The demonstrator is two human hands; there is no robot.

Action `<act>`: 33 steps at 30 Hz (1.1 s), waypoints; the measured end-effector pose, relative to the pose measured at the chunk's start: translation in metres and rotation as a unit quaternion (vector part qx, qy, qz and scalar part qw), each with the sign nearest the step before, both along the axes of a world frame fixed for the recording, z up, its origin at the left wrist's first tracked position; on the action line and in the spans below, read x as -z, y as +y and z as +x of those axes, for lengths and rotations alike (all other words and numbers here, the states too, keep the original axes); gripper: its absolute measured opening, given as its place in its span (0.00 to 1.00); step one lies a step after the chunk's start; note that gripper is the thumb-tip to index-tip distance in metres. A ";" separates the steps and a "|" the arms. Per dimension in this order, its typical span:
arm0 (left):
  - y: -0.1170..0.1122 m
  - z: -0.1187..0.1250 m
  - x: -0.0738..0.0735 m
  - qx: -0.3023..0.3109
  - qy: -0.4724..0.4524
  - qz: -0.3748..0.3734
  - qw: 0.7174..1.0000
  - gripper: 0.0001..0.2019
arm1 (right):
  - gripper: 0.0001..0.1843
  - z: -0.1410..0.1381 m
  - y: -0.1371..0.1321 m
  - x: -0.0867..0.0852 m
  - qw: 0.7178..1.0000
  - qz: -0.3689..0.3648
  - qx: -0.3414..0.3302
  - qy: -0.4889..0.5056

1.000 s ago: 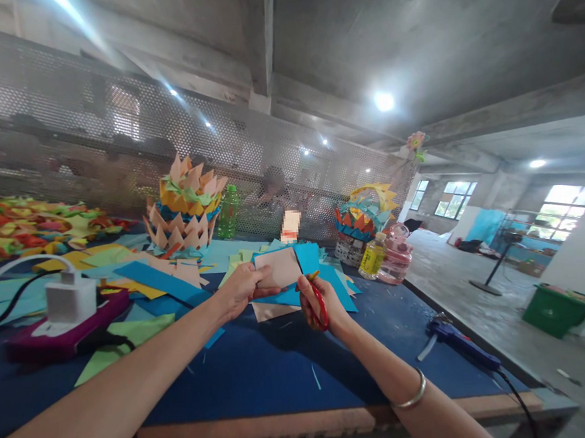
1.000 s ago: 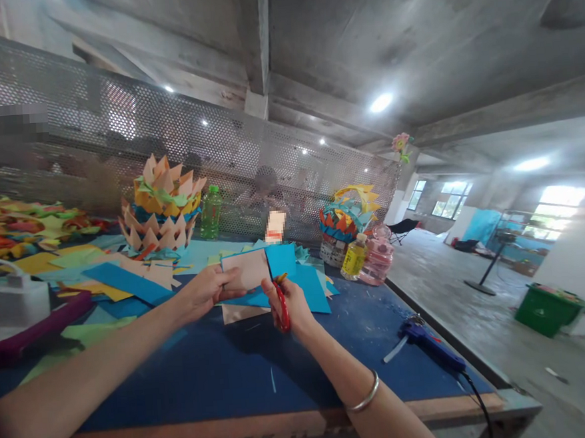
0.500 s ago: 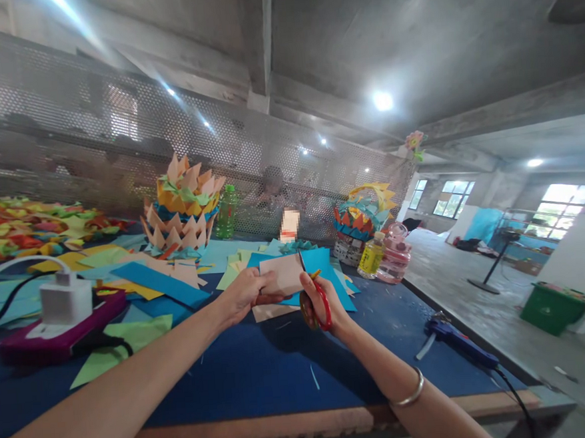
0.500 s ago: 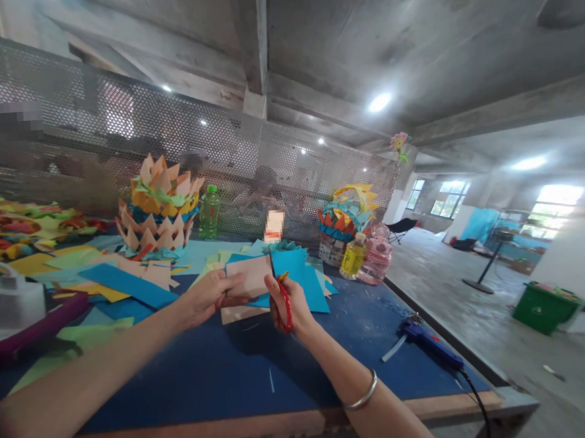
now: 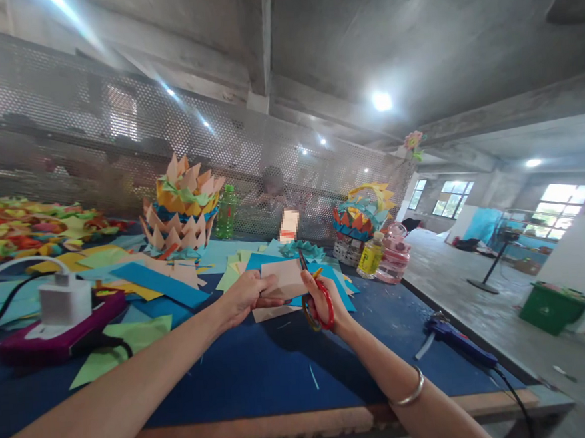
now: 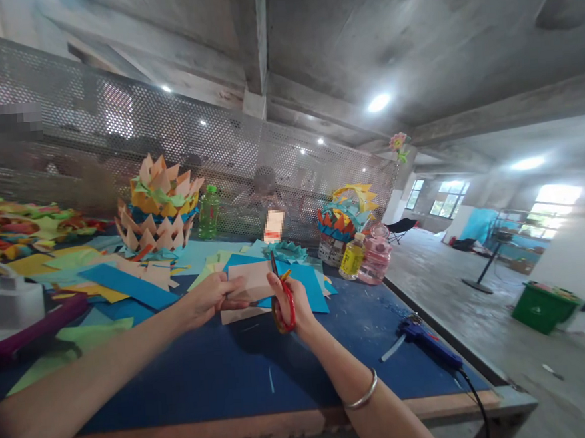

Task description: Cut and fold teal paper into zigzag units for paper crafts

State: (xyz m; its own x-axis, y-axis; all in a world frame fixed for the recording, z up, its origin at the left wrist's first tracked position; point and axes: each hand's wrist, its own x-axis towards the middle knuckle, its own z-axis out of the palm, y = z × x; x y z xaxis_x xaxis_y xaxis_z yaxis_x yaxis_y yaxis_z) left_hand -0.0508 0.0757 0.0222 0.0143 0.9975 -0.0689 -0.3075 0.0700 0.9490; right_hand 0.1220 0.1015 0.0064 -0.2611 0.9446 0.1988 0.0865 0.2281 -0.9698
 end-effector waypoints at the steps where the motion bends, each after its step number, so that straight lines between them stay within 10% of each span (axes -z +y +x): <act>1: -0.001 -0.001 -0.003 -0.010 0.002 -0.001 1.000 0.06 | 0.32 0.001 0.001 -0.001 1.000 -0.009 -0.007 0.006; 10: 0.010 -0.026 -0.017 -0.127 -0.037 0.011 0.991 0.07 | 0.31 0.018 0.003 -0.018 0.970 -0.118 -0.212 -0.024; 14: 0.013 -0.027 -0.013 -0.136 -0.027 -0.005 0.990 0.08 | 0.23 0.036 0.024 -0.022 0.977 0.044 0.003 -0.210; 18: 0.011 -0.024 -0.012 -0.132 -0.014 -0.010 0.991 0.08 | 0.16 0.070 0.050 -0.020 0.804 0.153 0.189 -0.542; 20: 0.010 -0.023 -0.012 -0.127 -0.007 -0.011 0.992 0.07 | 0.13 0.083 0.054 -0.018 0.776 0.128 0.178 -0.592; 26: 0.011 -0.021 -0.007 -0.138 0.024 -0.014 0.990 0.07 | 0.15 0.072 0.042 -0.020 0.759 0.160 0.202 -0.598; 33: 0.014 -0.021 -0.002 -0.163 0.063 -0.021 0.984 0.05 | 0.22 0.019 0.049 0.005 0.827 0.218 0.075 -0.512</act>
State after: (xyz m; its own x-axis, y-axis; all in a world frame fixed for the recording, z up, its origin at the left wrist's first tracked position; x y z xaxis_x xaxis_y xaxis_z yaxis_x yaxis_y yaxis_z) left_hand -0.0721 0.0902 0.0247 -0.3175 0.9439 -0.0910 -0.2005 0.0270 0.9793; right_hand 0.1412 0.1504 0.0012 -0.3907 0.8783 0.2755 0.8710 0.4496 -0.1982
